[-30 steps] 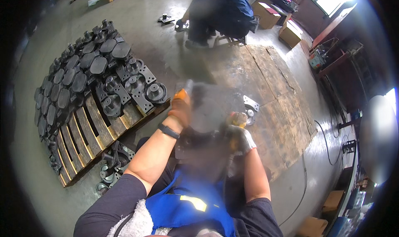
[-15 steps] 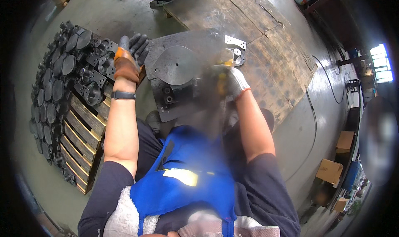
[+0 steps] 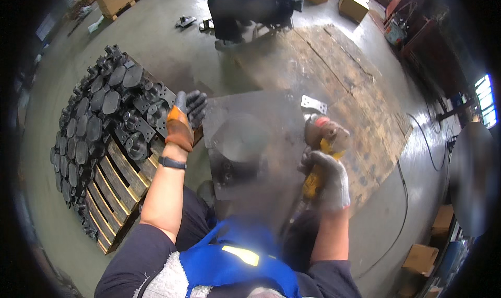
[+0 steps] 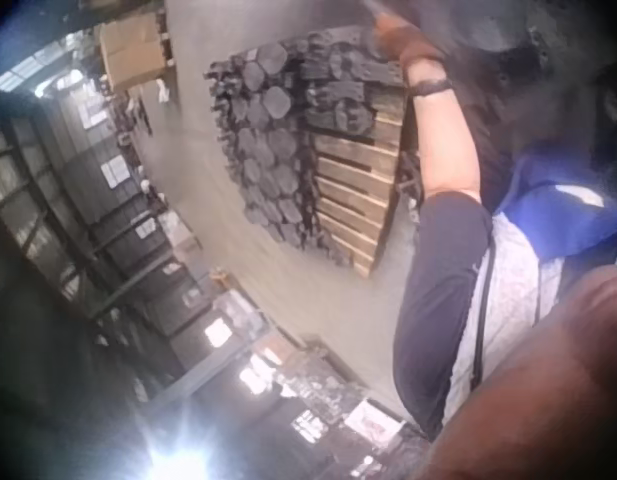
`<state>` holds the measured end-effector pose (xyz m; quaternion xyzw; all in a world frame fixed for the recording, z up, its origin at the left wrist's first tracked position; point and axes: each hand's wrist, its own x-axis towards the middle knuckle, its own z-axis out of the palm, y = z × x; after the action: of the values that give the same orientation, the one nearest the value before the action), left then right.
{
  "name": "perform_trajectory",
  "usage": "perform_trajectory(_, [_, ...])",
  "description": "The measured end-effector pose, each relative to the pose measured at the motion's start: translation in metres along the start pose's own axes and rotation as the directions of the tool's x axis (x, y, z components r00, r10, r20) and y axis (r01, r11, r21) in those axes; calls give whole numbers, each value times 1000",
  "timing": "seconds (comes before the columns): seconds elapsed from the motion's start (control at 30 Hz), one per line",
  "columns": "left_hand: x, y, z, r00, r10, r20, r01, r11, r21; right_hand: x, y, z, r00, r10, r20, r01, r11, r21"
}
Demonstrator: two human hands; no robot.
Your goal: The person uses a handheld angle grinder to smooth the surfaces of metal parts. They pick up each part, grind it, and place it back on a wooden pallet. The process is repeated for multiple parts.
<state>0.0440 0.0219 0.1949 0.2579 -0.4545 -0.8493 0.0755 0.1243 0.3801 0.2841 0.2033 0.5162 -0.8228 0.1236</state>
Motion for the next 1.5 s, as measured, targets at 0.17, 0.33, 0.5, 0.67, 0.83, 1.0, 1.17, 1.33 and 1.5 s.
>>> perform_trajectory(0.17, [-26, 3, 3, 997, 78, 26, -77, 996, -46, -21, 8, -20, 995, -47, 86, 49, 998, -31])
perform_trajectory(0.33, [-62, -3, 7, 929, -57, 366, 19, 994, 107, -30, 17, -14, 992, -30, 126, 26, 999, 37])
perform_trajectory(0.5, [-127, -23, 33, 868, -257, 424, -35, 821, 570, -36, 31, -16, 980, -43, 192, 62, 994, -91])
perform_trajectory(0.67, [-170, -41, 34, 584, -501, 638, 122, 832, 541, -11, 57, -30, 963, -25, 268, 24, 1000, 7])
perform_trajectory(0.83, [-159, -147, 42, 346, -72, 935, -719, 620, 314, -15, 56, -17, 846, 203, 494, -261, 964, 51])
perform_trajectory(1.0, [-211, -98, 35, 480, 169, 861, -742, 602, 295, -24, 70, 6, 949, 88, 303, -44, 988, -149])
perform_trajectory(1.17, [-242, -78, 62, 787, -318, 529, 274, 948, 161, -7, 89, -6, 939, 110, 327, -53, 982, -179])
perform_trajectory(1.33, [-226, -97, 57, 771, -260, 581, 82, 946, 315, 9, 107, -18, 925, -25, 380, 174, 915, -364])
perform_trajectory(1.5, [-207, -120, 60, 573, 233, 786, -664, 693, 279, -10, 79, -18, 869, -136, 476, 285, 923, -257])
